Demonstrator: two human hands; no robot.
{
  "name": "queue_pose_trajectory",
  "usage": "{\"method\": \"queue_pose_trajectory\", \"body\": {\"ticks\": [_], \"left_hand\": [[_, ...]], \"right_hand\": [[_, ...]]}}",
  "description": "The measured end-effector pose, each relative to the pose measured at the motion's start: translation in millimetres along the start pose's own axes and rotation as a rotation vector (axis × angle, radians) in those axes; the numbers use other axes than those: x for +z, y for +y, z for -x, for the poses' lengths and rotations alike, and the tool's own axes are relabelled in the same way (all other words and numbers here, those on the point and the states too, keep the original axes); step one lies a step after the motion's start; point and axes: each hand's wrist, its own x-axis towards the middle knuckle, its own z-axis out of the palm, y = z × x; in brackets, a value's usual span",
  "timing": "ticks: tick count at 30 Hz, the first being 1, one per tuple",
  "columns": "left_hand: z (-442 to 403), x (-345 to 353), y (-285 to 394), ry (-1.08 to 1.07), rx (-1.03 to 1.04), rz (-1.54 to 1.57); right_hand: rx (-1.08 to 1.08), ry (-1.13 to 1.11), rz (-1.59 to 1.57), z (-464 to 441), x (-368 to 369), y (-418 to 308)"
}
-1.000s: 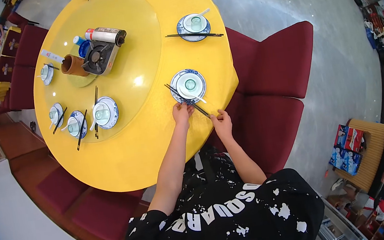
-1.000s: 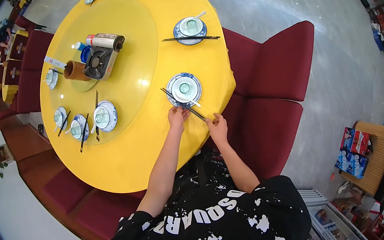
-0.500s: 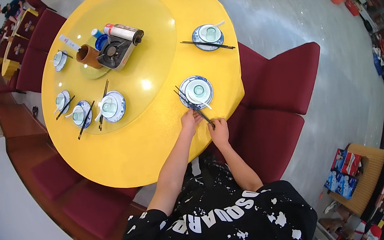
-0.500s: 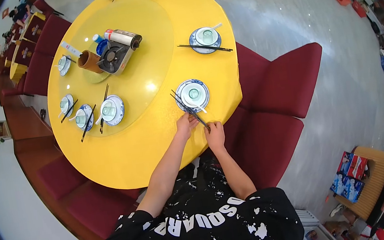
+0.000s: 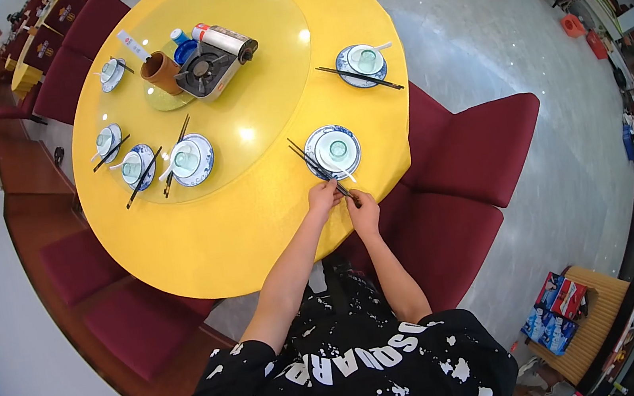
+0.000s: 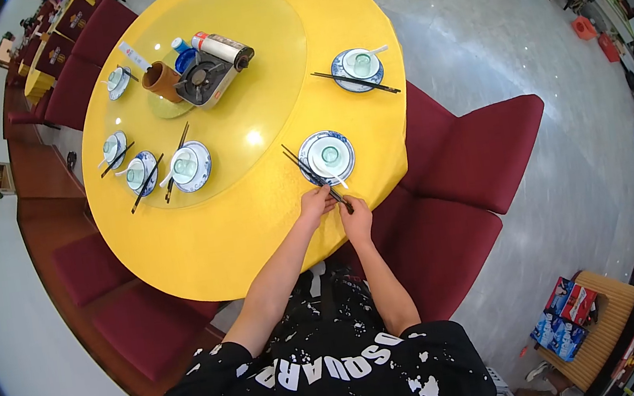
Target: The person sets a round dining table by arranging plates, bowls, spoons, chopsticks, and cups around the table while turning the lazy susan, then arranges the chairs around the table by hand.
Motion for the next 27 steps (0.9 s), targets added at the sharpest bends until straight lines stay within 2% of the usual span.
{"method": "queue_pose_trajectory", "body": {"ticks": [3, 11, 14, 17, 18, 24, 27], "left_hand": [[-15.3, -0.4, -3.0, 0.063, 0.059, -0.135], [3.1, 5.3, 9.8, 0.079, -0.029, 0.195], [2.8, -1.8, 13.4, 0.029, -0.039, 0.089], [1.7, -5.0, 9.8, -0.004, -0.030, 0.093], [2.6, -6.5, 10.2, -0.018, -0.038, 0.094], [-2.1, -16.4, 13.2, -0.004, -0.011, 0.166], [-7.1, -17.9, 12.4, -0.004, -0.007, 0.153]], "right_hand": [[-0.035, -0.008, 0.085, -3.7, 3.4, 13.0], [-0.057, 0.067, 0.091, -5.5, 3.7, -4.0], [-0.009, 0.052, 0.072, -8.7, 5.8, -1.1], [0.229, -0.002, -0.102, -11.4, 9.5, 3.7], [0.206, 0.017, -0.134, -12.0, 10.1, 3.1], [0.438, 0.010, -0.501, -16.4, 14.8, 7.1], [0.459, 0.015, -0.554, -20.6, 22.8, 23.4]]}}
